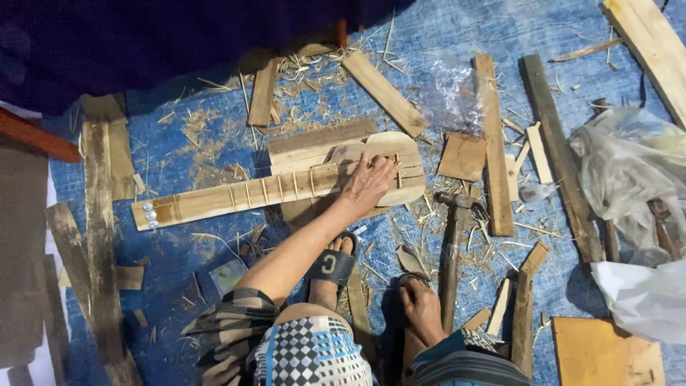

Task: Repairing or assembling a wooden stringed instrument by hammering the bridge and adjusting strings with tape.

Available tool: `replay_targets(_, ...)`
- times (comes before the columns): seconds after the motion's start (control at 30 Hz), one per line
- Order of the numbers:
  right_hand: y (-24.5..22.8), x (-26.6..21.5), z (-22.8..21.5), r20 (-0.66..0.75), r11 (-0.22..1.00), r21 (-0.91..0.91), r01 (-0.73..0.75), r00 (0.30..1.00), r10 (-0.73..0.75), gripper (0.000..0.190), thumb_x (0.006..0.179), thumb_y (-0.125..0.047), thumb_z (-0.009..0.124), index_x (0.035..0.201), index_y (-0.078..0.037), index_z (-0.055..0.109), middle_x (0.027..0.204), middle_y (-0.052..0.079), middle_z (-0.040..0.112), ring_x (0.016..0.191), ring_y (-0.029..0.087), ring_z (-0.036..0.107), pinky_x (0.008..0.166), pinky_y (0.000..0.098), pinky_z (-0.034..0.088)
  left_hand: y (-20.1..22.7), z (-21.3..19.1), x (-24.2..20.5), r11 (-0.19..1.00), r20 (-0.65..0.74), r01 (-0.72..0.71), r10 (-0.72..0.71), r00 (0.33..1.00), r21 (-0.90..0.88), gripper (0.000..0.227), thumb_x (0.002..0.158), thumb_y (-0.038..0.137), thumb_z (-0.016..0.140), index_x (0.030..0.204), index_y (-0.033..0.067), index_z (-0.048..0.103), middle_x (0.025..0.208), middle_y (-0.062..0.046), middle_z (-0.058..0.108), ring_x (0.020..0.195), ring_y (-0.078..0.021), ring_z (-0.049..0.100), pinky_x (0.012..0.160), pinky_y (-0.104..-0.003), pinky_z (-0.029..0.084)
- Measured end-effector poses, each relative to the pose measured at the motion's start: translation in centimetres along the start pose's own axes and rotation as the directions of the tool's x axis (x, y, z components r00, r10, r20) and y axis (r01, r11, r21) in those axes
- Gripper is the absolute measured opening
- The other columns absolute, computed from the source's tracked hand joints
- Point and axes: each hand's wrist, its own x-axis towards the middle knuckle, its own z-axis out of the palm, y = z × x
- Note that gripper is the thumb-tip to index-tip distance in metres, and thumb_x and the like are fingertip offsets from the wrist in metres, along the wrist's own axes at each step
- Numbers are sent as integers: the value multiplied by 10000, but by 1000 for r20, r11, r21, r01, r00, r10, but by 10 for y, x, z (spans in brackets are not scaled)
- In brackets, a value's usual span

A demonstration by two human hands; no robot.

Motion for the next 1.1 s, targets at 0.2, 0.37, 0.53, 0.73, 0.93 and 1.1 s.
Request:
replay_targets(0.2,31,4,23,-36,994,-38,104,994,-106,133,900,-245,675,996,-157,700,953,134,709,874,378,693,779,499,499,-1,-9,2,998,17,53,-52,998,-33,896,780,293,707,1592,173,348,1266,-75,453,1177,-281,396,1032,-547,310)
replay_targets(0.37,44,4,30,-19,995,-38,87,996,-88,140,891,-233,678,1012,-171,710,958,131,711,863,396,692,724,530,498,0,-14,4,991,121,76,-63,991,-109,936,784,194,716,1614,177,283,1298,-102,434,1201,-295,387,1078,-590,309)
replay_targets(0.53,41,4,30,11,997,-65,48,999,-47,157,889,-249,677,1029,-182,698,923,127,690,848,397,679,719,535,482,1,-24,1,987,125,102,-86,988,-122,934,793,210,716,1615,199,273,1381,-105,441,1259,-304,383,1113,-603,289)
replay_targets(0.73,36,2,29,16,994,-106,14,1000,-13,110,883,-267,641,992,-255,644,927,105,649,839,420,660,689,578,467,4,-26,1,990,33,128,-126,991,-53,822,823,240,679,1582,241,362,1386,-76,479,1248,-311,420,1087,-618,298)
replay_targets(0.93,47,7,39,-46,993,-105,48,998,-53,98,847,-283,656,938,-251,639,906,76,675,825,385,685,703,533,505,-4,-23,-7,992,-171,83,-99,980,-96,777,794,170,704,1527,228,452,1242,-71,570,1143,-315,492,995,-587,343)
replay_targets(1.1,58,10,52,-6,994,-98,-50,999,50,161,825,-362,668,969,-304,626,1099,102,713,809,419,733,605,566,506,-5,-19,-10,987,-230,70,-102,968,-142,861,748,56,718,1550,216,449,1119,-72,574,1077,-320,512,988,-570,351)
